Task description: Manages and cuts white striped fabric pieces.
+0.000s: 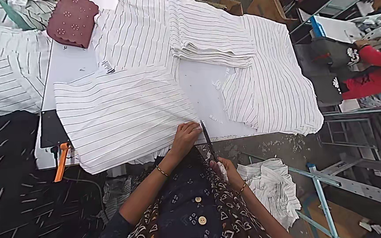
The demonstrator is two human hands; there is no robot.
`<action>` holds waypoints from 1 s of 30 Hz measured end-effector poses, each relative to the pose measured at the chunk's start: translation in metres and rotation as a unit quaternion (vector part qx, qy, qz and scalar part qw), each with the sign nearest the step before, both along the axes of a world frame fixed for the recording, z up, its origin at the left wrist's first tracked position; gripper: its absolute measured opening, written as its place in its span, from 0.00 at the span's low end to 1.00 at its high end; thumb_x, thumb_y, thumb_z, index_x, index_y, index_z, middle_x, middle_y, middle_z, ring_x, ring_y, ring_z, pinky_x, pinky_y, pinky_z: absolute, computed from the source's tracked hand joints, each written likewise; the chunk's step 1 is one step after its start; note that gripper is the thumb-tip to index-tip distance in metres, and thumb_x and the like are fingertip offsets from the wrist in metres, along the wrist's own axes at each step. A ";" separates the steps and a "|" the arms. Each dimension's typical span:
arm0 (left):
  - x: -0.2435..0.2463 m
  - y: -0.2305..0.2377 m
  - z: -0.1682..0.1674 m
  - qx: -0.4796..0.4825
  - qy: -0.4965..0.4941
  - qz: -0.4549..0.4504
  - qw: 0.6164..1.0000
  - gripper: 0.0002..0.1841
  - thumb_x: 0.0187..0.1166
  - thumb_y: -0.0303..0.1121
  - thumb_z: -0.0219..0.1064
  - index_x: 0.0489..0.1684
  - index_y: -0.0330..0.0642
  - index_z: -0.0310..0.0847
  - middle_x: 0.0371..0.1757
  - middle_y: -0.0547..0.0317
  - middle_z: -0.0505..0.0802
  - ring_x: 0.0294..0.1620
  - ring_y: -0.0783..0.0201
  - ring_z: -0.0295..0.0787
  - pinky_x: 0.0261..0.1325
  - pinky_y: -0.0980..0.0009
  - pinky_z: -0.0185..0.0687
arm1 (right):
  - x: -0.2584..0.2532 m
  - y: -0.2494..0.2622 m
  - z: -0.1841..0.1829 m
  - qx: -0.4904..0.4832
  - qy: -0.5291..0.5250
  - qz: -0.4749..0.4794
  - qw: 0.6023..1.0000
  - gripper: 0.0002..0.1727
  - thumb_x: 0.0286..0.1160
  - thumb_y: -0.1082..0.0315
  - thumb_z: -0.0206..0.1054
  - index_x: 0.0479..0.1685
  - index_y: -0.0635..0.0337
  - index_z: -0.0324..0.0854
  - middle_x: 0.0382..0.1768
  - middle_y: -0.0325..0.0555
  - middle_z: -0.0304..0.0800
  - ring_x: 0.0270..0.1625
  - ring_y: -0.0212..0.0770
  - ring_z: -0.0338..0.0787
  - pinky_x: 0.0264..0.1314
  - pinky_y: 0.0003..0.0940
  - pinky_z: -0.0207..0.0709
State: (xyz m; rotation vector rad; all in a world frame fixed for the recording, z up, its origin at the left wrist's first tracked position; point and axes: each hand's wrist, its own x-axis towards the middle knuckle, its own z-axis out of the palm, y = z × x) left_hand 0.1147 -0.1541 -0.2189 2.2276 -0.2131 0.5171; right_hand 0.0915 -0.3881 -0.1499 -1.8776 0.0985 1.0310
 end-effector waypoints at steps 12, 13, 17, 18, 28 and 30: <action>0.000 0.001 0.001 -0.009 -0.008 -0.005 1.000 0.10 0.81 0.30 0.65 0.46 0.45 0.95 0.57 0.50 0.96 0.64 0.48 0.91 0.66 0.47 0.78 | 0.002 0.013 0.007 -0.043 -0.008 0.016 0.999 0.15 0.81 0.54 0.69 0.31 0.54 0.78 0.16 0.25 0.73 0.20 0.20 0.73 0.28 0.21 0.69; 0.000 0.001 0.001 -0.007 -0.006 -0.005 1.000 0.10 0.81 0.30 0.65 0.46 0.45 0.95 0.57 0.50 0.96 0.64 0.47 0.91 0.66 0.47 0.78 | 0.001 0.014 0.008 -0.044 -0.011 0.015 0.999 0.15 0.81 0.55 0.68 0.30 0.54 0.77 0.16 0.25 0.73 0.20 0.20 0.72 0.28 0.21 0.68; 0.000 0.000 0.001 -0.005 0.001 -0.004 1.000 0.10 0.81 0.30 0.65 0.46 0.44 0.95 0.58 0.49 0.96 0.64 0.47 0.91 0.67 0.46 0.78 | -0.005 0.014 0.004 -0.040 -0.019 -0.010 0.999 0.16 0.80 0.52 0.68 0.31 0.54 0.79 0.18 0.26 0.75 0.22 0.21 0.74 0.30 0.22 0.70; 0.000 0.000 0.001 -0.006 0.002 -0.004 1.000 0.10 0.81 0.30 0.65 0.46 0.44 0.95 0.58 0.49 0.95 0.64 0.46 0.91 0.67 0.46 0.78 | -0.006 0.012 0.003 -0.034 -0.018 -0.021 0.999 0.16 0.80 0.52 0.68 0.31 0.54 0.80 0.18 0.26 0.75 0.22 0.21 0.75 0.30 0.22 0.71; 0.001 0.000 -0.001 -0.021 -0.001 0.001 1.000 0.10 0.80 0.31 0.66 0.45 0.44 0.96 0.58 0.51 0.96 0.64 0.48 0.91 0.67 0.48 0.78 | -0.019 0.001 0.014 0.015 0.021 -0.052 0.998 0.13 0.80 0.59 0.68 0.28 0.52 0.77 0.17 0.23 0.75 0.20 0.17 0.74 0.28 0.16 0.70; 0.001 0.000 0.000 -0.017 -0.003 -0.001 1.000 0.10 0.80 0.30 0.66 0.45 0.44 0.95 0.58 0.51 0.96 0.63 0.48 0.91 0.66 0.48 0.77 | -0.015 0.009 0.014 0.001 0.019 -0.049 0.999 0.13 0.79 0.58 0.69 0.29 0.53 0.78 0.16 0.23 0.76 0.20 0.17 0.75 0.28 0.17 0.70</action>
